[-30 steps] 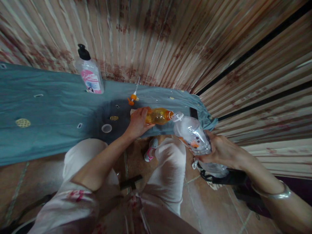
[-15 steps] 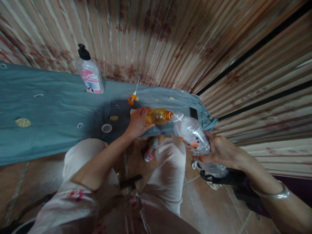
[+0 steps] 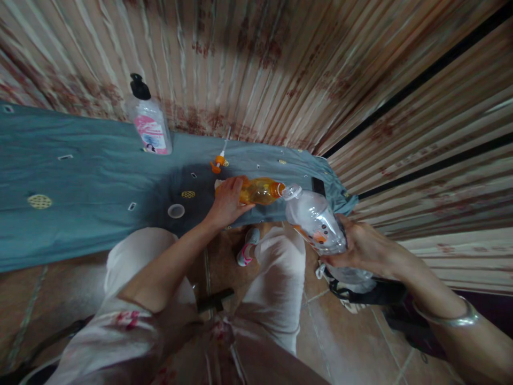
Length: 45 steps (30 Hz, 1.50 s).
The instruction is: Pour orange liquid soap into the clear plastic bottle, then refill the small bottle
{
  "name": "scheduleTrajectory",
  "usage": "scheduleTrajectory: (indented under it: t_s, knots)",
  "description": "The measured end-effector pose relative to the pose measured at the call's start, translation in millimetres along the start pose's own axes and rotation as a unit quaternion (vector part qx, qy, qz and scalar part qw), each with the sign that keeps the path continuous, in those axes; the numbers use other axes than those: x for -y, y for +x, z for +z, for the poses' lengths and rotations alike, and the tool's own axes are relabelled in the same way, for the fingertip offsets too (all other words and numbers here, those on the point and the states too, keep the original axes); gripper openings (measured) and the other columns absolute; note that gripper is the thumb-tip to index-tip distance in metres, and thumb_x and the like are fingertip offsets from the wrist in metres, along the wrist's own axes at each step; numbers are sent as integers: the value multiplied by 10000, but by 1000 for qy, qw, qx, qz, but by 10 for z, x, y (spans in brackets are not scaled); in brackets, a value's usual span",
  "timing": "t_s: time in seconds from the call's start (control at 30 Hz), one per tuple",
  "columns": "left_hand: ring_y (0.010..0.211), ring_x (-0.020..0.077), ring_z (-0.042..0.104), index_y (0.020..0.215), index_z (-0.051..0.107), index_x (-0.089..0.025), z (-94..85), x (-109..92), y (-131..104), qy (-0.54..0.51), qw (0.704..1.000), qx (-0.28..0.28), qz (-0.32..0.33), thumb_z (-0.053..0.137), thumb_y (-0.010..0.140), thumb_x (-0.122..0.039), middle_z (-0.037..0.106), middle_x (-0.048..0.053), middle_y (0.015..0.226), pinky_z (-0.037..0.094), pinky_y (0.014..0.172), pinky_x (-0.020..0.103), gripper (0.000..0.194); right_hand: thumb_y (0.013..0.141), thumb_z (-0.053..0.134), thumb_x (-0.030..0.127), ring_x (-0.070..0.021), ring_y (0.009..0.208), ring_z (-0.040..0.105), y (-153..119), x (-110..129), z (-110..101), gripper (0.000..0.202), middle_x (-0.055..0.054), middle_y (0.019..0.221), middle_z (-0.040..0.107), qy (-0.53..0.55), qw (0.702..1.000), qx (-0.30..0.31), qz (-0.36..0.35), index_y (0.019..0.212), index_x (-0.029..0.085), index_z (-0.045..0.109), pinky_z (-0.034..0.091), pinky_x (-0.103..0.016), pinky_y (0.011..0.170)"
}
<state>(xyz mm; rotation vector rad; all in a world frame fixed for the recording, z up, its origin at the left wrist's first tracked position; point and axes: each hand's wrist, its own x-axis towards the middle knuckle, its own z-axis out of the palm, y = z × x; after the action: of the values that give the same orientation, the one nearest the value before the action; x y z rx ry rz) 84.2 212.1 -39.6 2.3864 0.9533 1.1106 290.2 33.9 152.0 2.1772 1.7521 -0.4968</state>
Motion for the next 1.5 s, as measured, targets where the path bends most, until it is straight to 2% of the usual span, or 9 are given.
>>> scheduleTrajectory:
  t_s: [0.2,0.37,0.6,0.83,1.07,1.33,1.5]
  knots:
    - [1032,291,546,1171,414,-140,0,-4,6,1,1000,-1,1,778,628,-411,569,132,1127,453,901,434,708,645,656,459,-248,764,673,10,-25,12,499,-47,803,681,6,1000,1,-1,1015,193,452,439,-275,592]
    - [1051,295,542,1182,404,-151,-10,-11,3,-1,1000,5,-4,764,642,-408,565,133,1147,450,900,444,698,651,640,470,-243,713,665,-3,23,-19,480,-41,766,661,-3,1000,12,6,993,189,455,424,-276,567]
    - [1035,294,547,1162,412,-160,-8,-12,3,1,1000,8,-5,772,631,-398,568,125,1130,450,894,442,684,645,645,462,-257,753,668,-4,18,-5,503,-61,809,679,-2,1000,7,9,1013,187,439,448,-291,616]
    - [1039,292,544,1169,411,-153,-17,-20,6,1,1000,8,-7,759,645,-407,564,126,1123,445,897,439,678,656,640,475,-251,739,669,-12,29,-18,501,-49,779,669,-11,1000,8,13,1013,187,438,424,-280,582]
    - [1040,294,543,1177,396,-150,-23,-26,6,2,1000,10,-1,773,637,-386,566,130,1133,443,905,435,701,650,634,480,-282,773,671,-4,16,-10,541,-84,822,684,-23,999,7,25,1048,169,439,433,-297,592]
    - [1042,290,545,1179,399,-156,2,-9,1,1,1000,6,3,759,647,-403,566,126,1130,445,901,436,688,647,626,505,-265,712,668,-16,27,-17,568,-68,771,678,-29,999,5,21,1064,165,443,416,-286,553]
    - [1040,284,544,1176,399,-172,-8,-21,5,-5,1000,7,-6,758,651,-399,567,116,1126,446,900,437,675,638,646,472,-267,756,669,-16,31,-12,549,-56,776,673,-21,1000,5,16,1052,174,443,427,-287,585]
